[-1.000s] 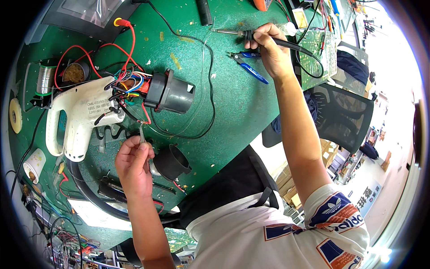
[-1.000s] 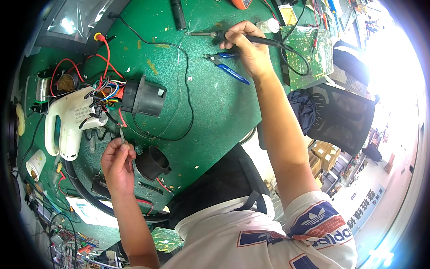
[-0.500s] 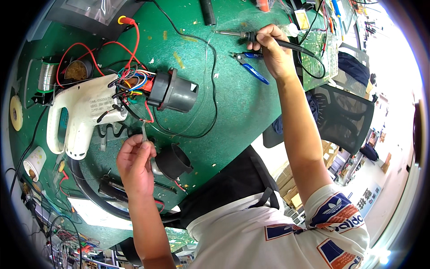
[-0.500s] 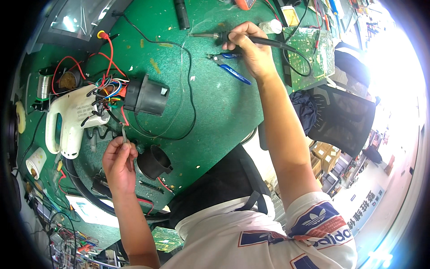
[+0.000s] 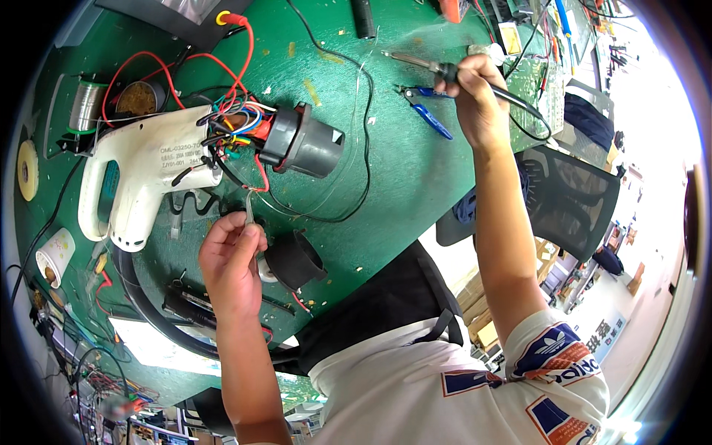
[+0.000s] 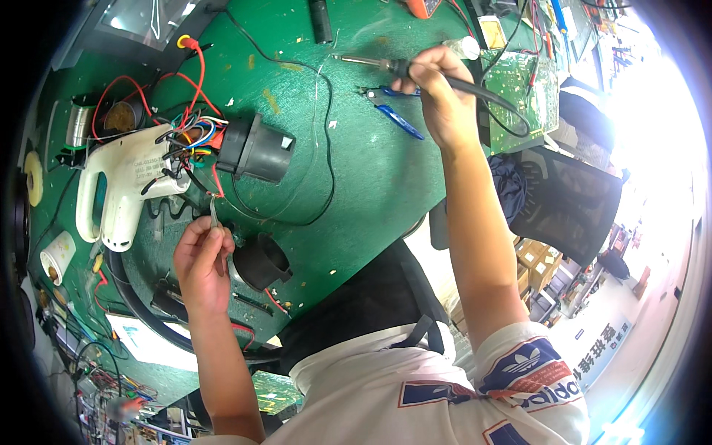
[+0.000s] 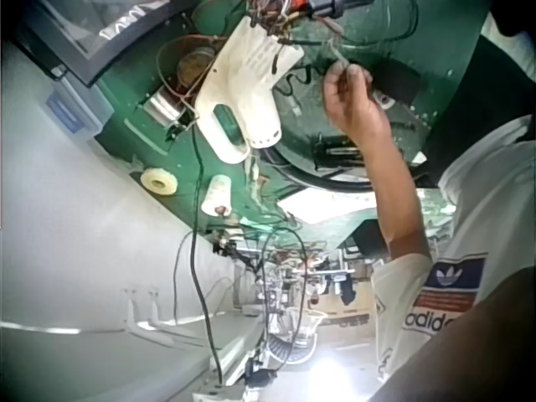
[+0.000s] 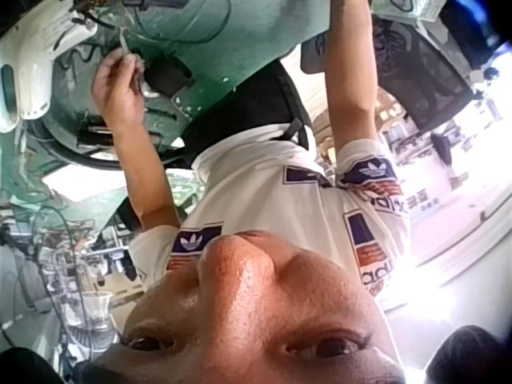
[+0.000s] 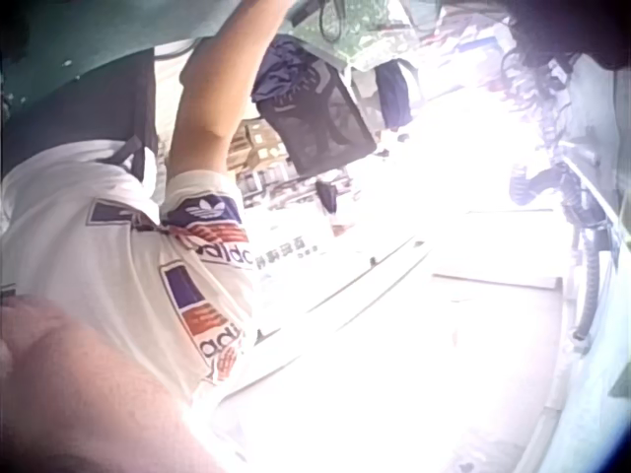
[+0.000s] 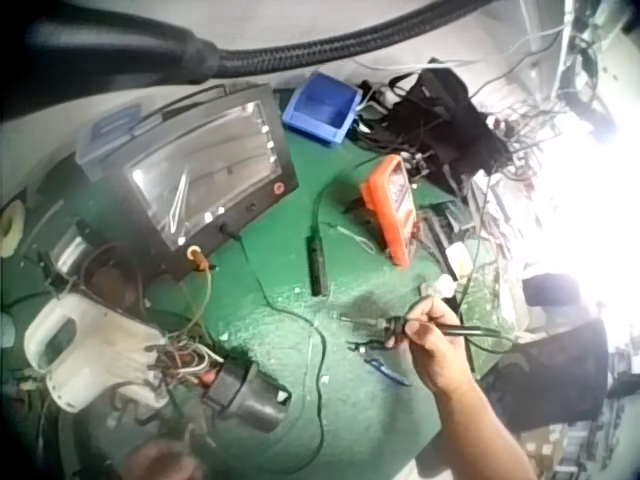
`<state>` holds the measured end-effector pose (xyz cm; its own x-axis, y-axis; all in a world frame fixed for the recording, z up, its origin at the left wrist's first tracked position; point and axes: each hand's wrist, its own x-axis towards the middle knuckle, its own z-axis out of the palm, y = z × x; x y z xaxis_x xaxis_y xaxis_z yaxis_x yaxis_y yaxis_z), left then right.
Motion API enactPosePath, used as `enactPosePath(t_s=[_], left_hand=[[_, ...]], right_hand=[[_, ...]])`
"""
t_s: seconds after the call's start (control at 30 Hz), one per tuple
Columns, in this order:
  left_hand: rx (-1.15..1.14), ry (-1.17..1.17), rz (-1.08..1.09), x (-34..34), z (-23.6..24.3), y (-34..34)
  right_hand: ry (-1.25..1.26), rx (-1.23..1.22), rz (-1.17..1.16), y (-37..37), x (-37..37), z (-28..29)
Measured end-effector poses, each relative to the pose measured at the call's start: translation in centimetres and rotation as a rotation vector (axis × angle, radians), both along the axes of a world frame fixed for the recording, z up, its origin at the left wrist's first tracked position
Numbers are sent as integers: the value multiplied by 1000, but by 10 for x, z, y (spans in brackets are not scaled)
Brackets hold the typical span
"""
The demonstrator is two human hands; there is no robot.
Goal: The person uses a soldering iron and solder wire to join wires on an electronic component, handling a black plastic housing and adjusting wires on a green workbench.
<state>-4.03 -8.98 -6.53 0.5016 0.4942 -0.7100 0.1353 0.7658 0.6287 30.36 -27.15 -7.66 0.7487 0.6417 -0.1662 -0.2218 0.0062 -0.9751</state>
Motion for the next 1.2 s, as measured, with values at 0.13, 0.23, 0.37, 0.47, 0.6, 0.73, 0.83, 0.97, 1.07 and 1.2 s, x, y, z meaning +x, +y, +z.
enactPosePath(t_s=[0.13,0.23,0.37,0.47,0.6,0.73,0.83,0.97,1.07,1.2], left_hand=[[-12,-14,15,-2,1,-1],[-35,-21,55,-3,2,-2],[-45,-29,82,-3,4,-1],[-30,-19,85,-2,9,-1],[3,-15,98,-1,15,-2],[15,-9,109,0,18,-2],[-28,-14,117,1,18,0],[-81,-27,104,-1,18,3],[-86,-26,120,1,18,3],[-78,-16,117,3,19,2]], right_hand=[[-1,60,22,-1,-44,30],[-9,127,54,4,-79,40],[36,55,58,8,-121,48],[-6,77,93,15,-145,52],[-164,109,191,29,-170,53],[-362,83,246,33,-189,49],[-459,66,246,36,-200,48],[-474,50,181,38,-211,49],[-487,60,200,37,-210,49],[-560,64,248,34,-204,50]])
